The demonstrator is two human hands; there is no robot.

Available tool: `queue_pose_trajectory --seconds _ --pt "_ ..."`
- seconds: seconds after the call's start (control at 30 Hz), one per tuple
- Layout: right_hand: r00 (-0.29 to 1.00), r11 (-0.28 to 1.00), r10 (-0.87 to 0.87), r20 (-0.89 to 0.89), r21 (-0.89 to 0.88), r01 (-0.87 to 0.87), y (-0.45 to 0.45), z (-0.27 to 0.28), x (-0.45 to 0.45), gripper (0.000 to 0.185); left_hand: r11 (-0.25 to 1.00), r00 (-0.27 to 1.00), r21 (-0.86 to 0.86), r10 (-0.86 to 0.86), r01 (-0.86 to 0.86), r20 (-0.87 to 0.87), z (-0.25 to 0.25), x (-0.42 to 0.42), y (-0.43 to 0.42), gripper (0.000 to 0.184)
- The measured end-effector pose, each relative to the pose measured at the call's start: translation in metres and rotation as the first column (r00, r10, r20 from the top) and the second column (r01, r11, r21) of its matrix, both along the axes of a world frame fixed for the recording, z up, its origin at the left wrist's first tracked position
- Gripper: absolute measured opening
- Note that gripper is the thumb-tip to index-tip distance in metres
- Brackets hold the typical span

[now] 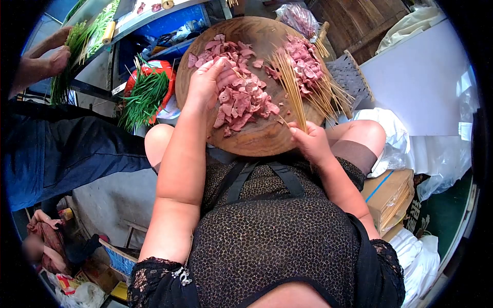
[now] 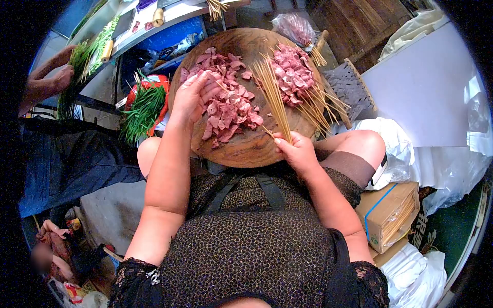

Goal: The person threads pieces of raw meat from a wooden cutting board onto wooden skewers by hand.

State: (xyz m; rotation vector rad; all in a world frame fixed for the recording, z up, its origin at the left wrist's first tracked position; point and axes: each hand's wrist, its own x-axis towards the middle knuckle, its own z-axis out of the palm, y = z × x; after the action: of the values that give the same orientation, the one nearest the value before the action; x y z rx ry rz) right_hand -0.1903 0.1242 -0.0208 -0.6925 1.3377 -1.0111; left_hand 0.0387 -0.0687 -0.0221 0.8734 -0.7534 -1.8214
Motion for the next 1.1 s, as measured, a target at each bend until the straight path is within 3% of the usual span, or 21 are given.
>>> queue_pose_trajectory --seconds 0.17,0.5,0.73,0.8,1.1 --pt "0.989 0.996 0.008 -0.147 -0.082 -0.020 0.000 -0.001 -0.005 0.018 0.997 0.997 -0.001 -0.079 0.079 0.012 0.002 0.002 0.000 0.017" --pt "0.977 0.991 0.018 -0.213 -0.123 -0.045 -0.002 -0.005 -0.016 0.018 0.978 0.957 0.066 -0.210 0.200 0.198 0.015 0.001 0.007 0.019" --pt "0.985 0.994 0.025 -0.173 -0.100 -0.042 -0.002 -0.006 -0.018 0.018 0.959 0.955 0.099 -0.277 0.267 0.109 0.015 0.003 0.008 0.021" --pt "0.988 0.995 0.021 -0.153 -0.090 -0.035 -0.003 -0.005 -0.019 0.018 0.969 0.968 0.035 -0.245 0.244 0.058 0.016 0.003 0.008 0.026" --pt "0.986 0.993 0.042 -0.163 -0.098 -0.058 -0.005 -0.005 -0.021 0.019 0.969 0.968 0.013 -0.247 0.247 0.052 0.016 0.003 0.007 0.026"
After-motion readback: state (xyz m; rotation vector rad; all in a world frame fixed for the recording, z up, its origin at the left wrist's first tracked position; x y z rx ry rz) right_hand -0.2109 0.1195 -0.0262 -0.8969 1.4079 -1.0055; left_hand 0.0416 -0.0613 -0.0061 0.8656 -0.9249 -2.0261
